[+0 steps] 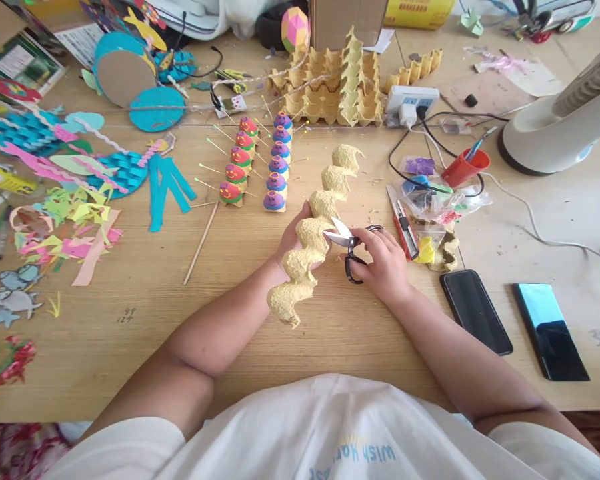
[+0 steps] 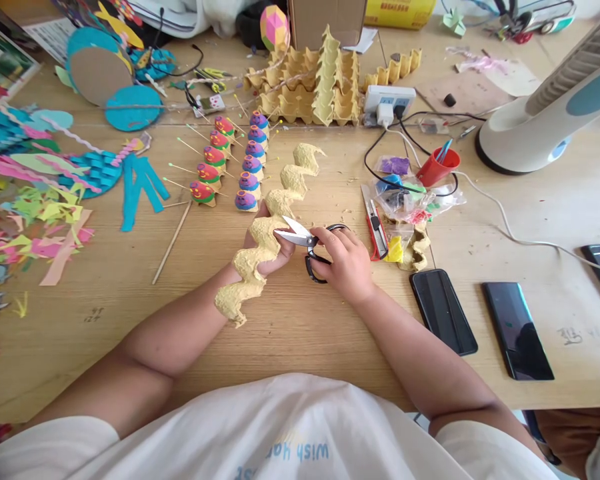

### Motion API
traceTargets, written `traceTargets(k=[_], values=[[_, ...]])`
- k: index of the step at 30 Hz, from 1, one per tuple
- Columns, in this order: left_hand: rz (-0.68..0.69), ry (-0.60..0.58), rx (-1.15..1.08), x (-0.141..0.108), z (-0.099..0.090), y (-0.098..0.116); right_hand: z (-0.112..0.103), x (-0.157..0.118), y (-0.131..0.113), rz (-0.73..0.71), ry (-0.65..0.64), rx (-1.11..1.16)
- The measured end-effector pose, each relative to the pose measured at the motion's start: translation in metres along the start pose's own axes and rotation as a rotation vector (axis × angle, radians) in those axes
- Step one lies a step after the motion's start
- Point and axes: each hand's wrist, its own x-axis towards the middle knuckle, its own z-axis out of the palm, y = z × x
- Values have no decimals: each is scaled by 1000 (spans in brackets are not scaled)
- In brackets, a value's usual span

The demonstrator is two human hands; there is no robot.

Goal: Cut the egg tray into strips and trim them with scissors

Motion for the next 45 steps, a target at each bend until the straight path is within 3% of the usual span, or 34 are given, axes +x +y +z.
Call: traceTargets(k=[4, 13, 19, 27, 33, 45], values=[[-32, 7, -60, 1, -4, 0, 1, -1, 1, -25, 29, 8], [-128, -154, -132, 6, -14, -2, 0, 0, 0, -66, 37, 12], [-131, -191, -181, 7, -17, -3, 1, -1, 1, -62, 36, 26], [-99, -151, -130, 10, -20, -3, -2, 0, -2, -76, 28, -49], [-150, -236, -142, 6, -18, -3, -6, 3, -6, -109, 42, -76], [-105, -132, -107, 5, -14, -4, -5, 1, -4, -63, 16, -45]])
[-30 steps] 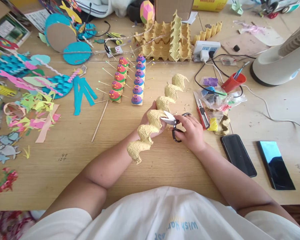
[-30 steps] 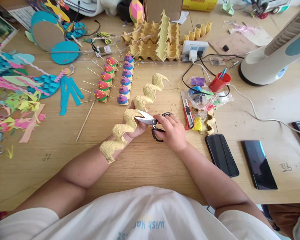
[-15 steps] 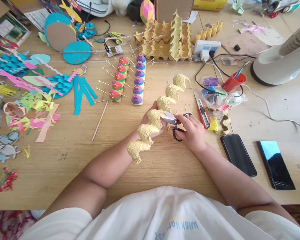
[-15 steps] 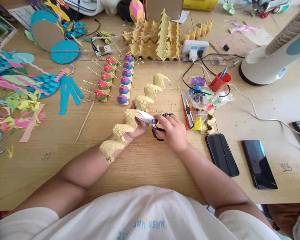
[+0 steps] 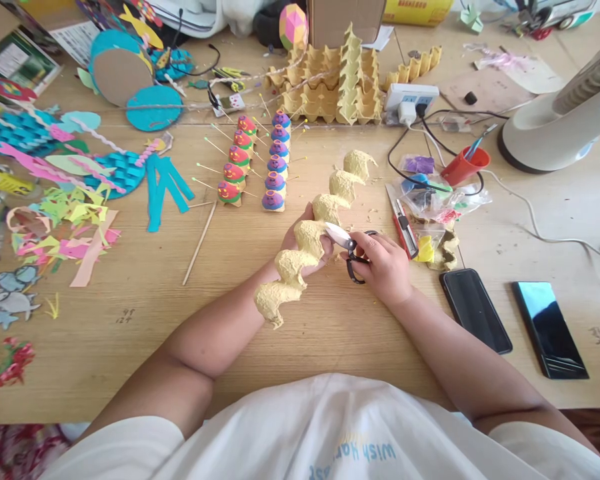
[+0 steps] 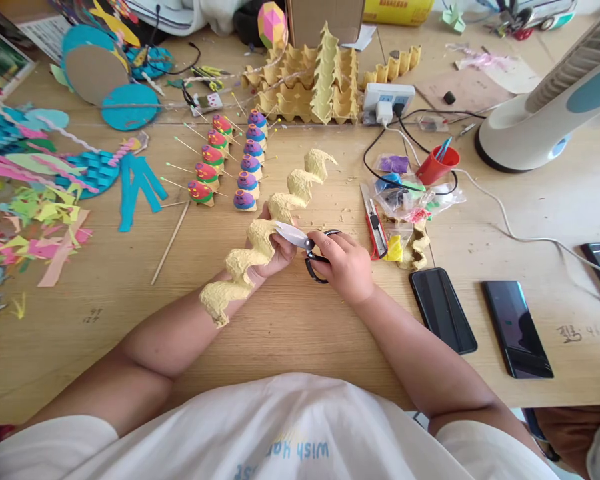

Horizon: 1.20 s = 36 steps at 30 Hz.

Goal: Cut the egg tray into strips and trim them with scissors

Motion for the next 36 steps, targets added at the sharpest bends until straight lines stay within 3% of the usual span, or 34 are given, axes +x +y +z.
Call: traceTargets(k=[7, 10, 17, 23, 28, 31, 34, 36], values=[[86, 52, 70, -1, 3, 2, 2, 2, -3, 261, 35, 161], [92, 75, 153, -1, 5, 1, 1, 4, -5, 308, 32, 237], [205, -84, 223, 3, 3, -5, 9, -1, 0, 488, 54, 458], [278, -45, 218, 5, 2, -3, 10, 2, 1, 589, 160, 713], [311, -50, 194, 7, 3, -4, 8, 3, 1, 545, 109, 788], [348, 26, 196, 6, 5, -2, 9, 2, 0, 518, 32, 804], [318, 80, 170, 2, 6, 4, 8, 2, 0, 425, 2, 683], [243, 56, 120, -2, 4, 8, 6, 2, 1, 289, -2, 500]])
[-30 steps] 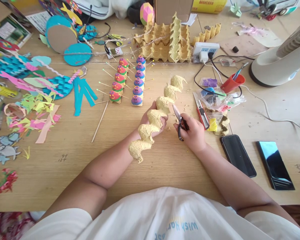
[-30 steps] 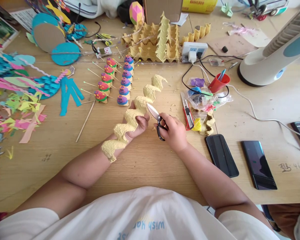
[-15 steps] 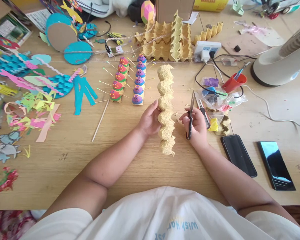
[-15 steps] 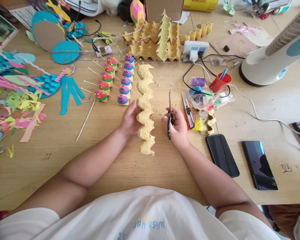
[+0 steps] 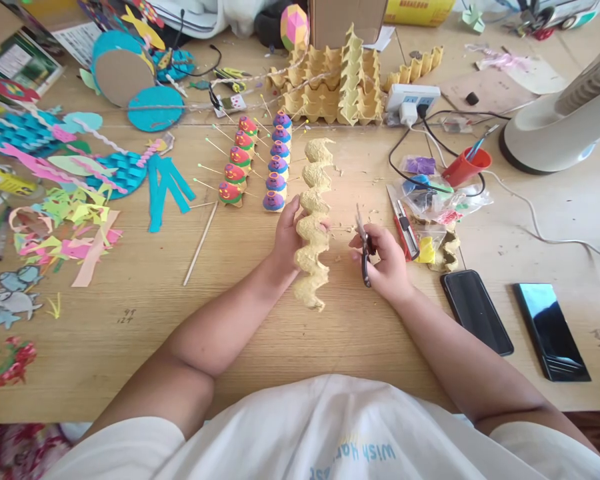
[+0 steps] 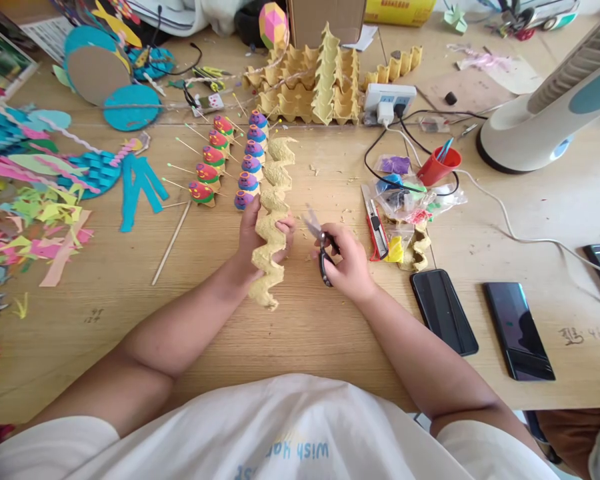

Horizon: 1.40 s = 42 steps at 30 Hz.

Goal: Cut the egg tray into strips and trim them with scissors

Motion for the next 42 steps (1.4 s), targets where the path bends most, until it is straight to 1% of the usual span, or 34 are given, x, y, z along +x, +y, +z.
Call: traceTargets(k=[2, 4, 6, 10, 13, 16, 20, 25, 28, 30, 32, 37, 42], values=[[-46, -59, -79, -1, -4, 3, -2, 0, 0, -157, -14, -186], [-69, -96, -109, -1, -8, 4, -3, 0, -1, -282, -33, -314], [-85, -90, -86, 1, -12, 4, -4, -1, -1, -346, -63, -399], [-156, -63, -63, 7, -18, 2, -4, -1, -4, -407, -75, -539], [-248, -62, -92, 10, -19, 2, -5, -1, -5, -399, -93, -598], [-284, -47, -103, 11, -17, 0, -5, -2, -5, -362, -126, -607], [-263, -34, -101, 9, -11, -3, -6, -3, -3, -361, -129, -581], [-216, -25, -53, 0, -3, -6, -6, -3, -3, -344, -152, -557], [-217, -17, -75, -1, 0, -6, -6, -2, -4, -397, -144, -545], [-224, -18, -110, 1, 0, -5, -7, -1, -6, -448, -124, -539], [-223, -33, -129, 3, 0, -5, -7, 0, -7, -470, -112, -545], [-176, -48, -62, 3, -3, -5, -7, 0, -8, -455, -129, -566], [-182, -87, 6, 5, -11, -5, -8, -1, -8, -448, -137, -572]])
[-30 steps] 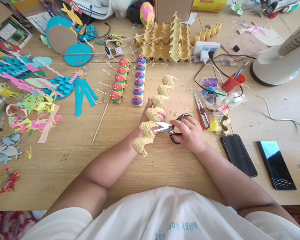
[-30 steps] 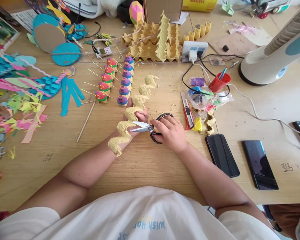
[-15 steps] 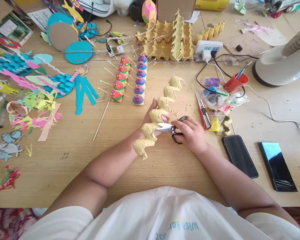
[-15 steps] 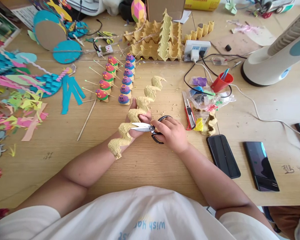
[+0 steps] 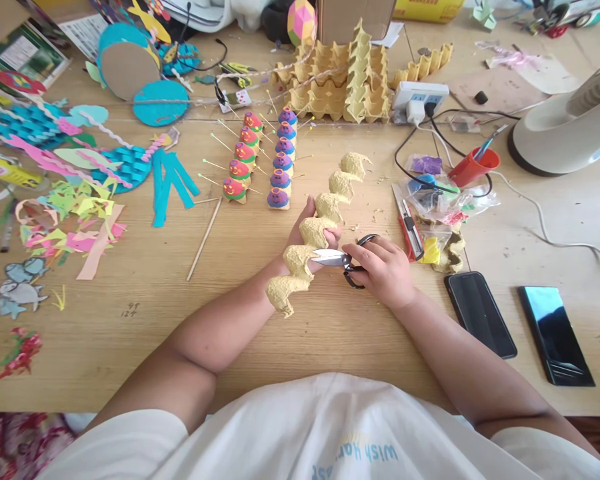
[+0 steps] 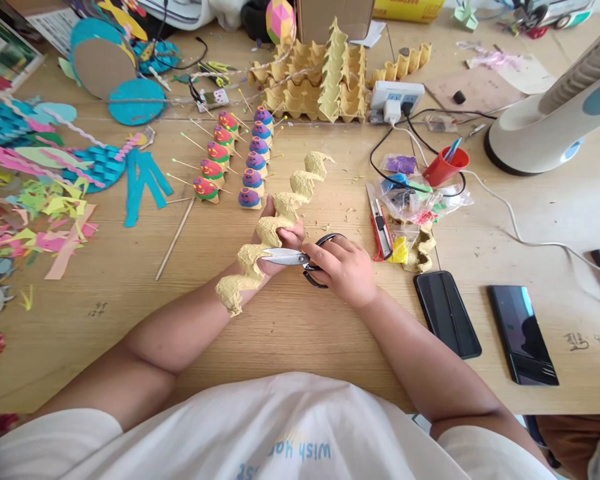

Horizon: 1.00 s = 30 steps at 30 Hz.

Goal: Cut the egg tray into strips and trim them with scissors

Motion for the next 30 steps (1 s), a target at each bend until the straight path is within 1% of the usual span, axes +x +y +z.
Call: traceTargets(k=[2, 6, 8, 10, 12, 14, 15, 19, 22, 25, 27, 30], values=[[27, 1, 37, 2, -2, -1, -1, 0, -1, 3, -9, -7], [127, 11, 122, 5, -3, -3, -2, 1, -2, 7, -26, -38], [134, 15, 144, 5, -3, -4, -1, 1, -2, 15, -22, -30], [113, 12, 138, 4, -2, -3, 0, 0, -3, 54, 22, 12], [121, 24, 139, 3, -1, -2, 1, 1, -3, 138, 99, 82], [161, 56, 153, 1, 2, -1, 2, 2, -3, 252, 149, 167], [176, 73, 161, 1, 4, 0, 2, 2, -4, 302, 151, 209], [182, 92, 141, -1, 11, -2, 4, 4, -5, 449, 114, 418], [173, 113, 157, 0, 12, -5, 8, 4, -5, 621, 129, 729], [223, 94, 180, 3, 12, -8, 10, 6, -6, 774, 136, 1007], [255, 73, 194, 4, 12, -10, 10, 7, -7, 819, 121, 1109], [227, 14, 229, 4, 12, -13, 7, 9, -8, 823, 87, 1221]])
